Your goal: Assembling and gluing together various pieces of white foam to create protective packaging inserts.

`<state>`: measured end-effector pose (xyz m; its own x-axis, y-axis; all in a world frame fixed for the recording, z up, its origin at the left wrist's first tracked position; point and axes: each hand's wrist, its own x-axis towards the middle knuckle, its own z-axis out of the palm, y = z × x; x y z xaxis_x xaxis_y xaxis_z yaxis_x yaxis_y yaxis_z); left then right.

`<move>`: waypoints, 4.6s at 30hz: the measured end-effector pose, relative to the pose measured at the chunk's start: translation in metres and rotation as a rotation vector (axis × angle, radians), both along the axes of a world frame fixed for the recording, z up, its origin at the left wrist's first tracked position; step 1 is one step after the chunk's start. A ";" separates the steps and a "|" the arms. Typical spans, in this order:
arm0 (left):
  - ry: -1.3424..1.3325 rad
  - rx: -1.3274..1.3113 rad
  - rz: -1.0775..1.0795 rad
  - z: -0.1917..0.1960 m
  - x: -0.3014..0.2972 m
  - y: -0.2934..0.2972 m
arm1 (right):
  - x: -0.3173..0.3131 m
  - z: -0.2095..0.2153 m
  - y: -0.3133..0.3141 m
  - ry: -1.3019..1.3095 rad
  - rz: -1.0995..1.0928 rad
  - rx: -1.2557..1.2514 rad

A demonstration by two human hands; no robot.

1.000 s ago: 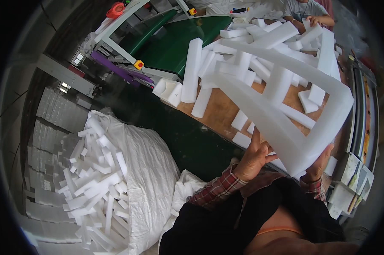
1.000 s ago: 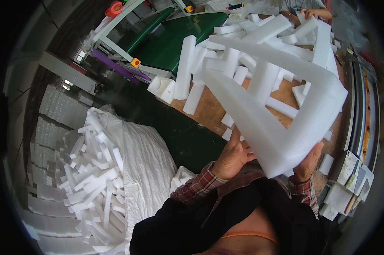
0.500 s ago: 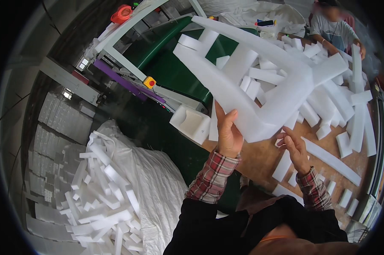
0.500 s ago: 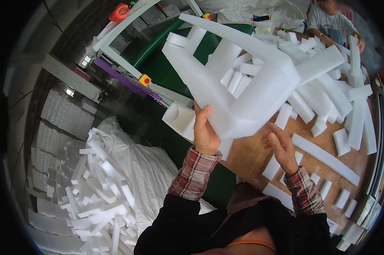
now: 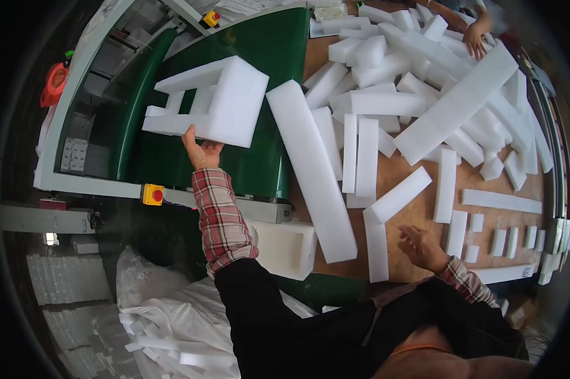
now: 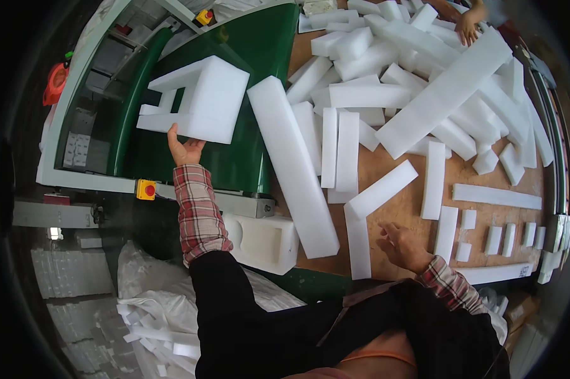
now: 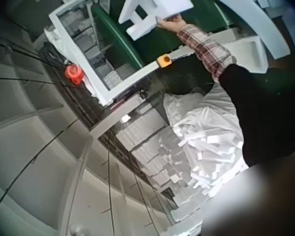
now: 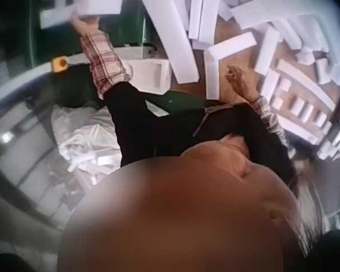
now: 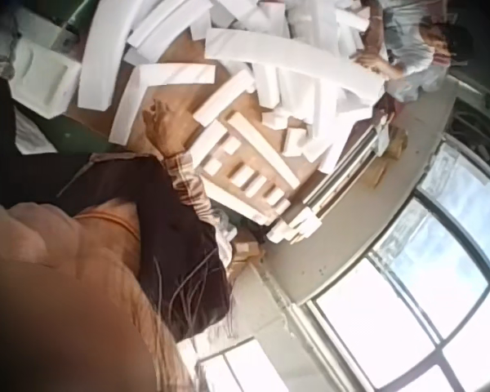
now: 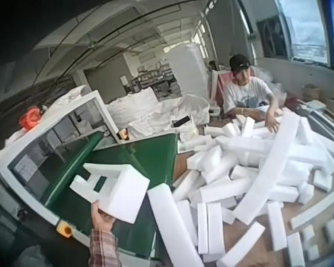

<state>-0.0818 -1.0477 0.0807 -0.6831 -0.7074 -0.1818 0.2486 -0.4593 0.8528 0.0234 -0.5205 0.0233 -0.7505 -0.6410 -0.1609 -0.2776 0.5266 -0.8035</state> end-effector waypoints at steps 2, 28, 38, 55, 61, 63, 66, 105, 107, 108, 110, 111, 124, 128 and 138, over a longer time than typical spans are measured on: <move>-0.105 -0.005 0.001 -0.018 -0.024 -0.023 | -0.005 -0.007 0.002 0.028 -0.041 0.031; -0.400 -1.800 -0.611 -0.066 0.109 0.373 | -0.099 -0.059 0.173 0.274 -0.902 0.174; -0.484 -1.704 -0.638 -0.099 0.107 0.400 | -0.067 -0.108 0.098 0.159 -0.612 0.120; -0.403 -1.389 -0.625 -0.166 0.173 0.477 | 0.096 -0.068 0.227 -0.007 -0.670 0.000; -0.377 -1.380 -0.696 -0.168 0.184 0.471 | 0.098 -0.068 0.214 0.180 -0.590 0.355; -0.390 -1.350 -0.710 -0.166 0.191 0.470 | 0.095 -0.067 0.209 0.182 -0.576 0.391; -0.396 -1.276 -0.772 -0.162 0.199 0.469 | 0.086 -0.067 0.203 0.193 -0.568 0.497; -0.208 -1.778 -0.950 -0.172 0.139 0.667 | 0.059 -0.088 0.410 0.160 -0.498 0.052; -0.192 -1.826 -0.913 -0.176 0.136 0.667 | 0.056 -0.083 0.419 0.154 -0.504 0.044; -0.188 -1.842 -0.905 -0.174 0.139 0.666 | 0.060 -0.078 0.420 0.139 -0.496 0.045; -0.210 -1.846 -0.899 -0.173 0.143 0.669 | 0.065 -0.079 0.424 0.162 -0.452 0.022; -0.250 -1.844 -0.918 -0.172 0.145 0.670 | 0.059 -0.079 0.431 0.159 -0.406 0.001; -0.386 -1.847 -0.799 -0.159 0.166 0.682 | -0.111 -0.034 0.495 0.239 -0.596 0.195; -0.403 -1.838 -0.761 -0.156 0.163 0.684 | -0.203 -0.064 0.514 0.159 -0.935 0.092; -0.390 -1.757 -0.703 -0.154 0.160 0.684 | -0.250 -0.054 0.471 -0.118 -0.565 -0.051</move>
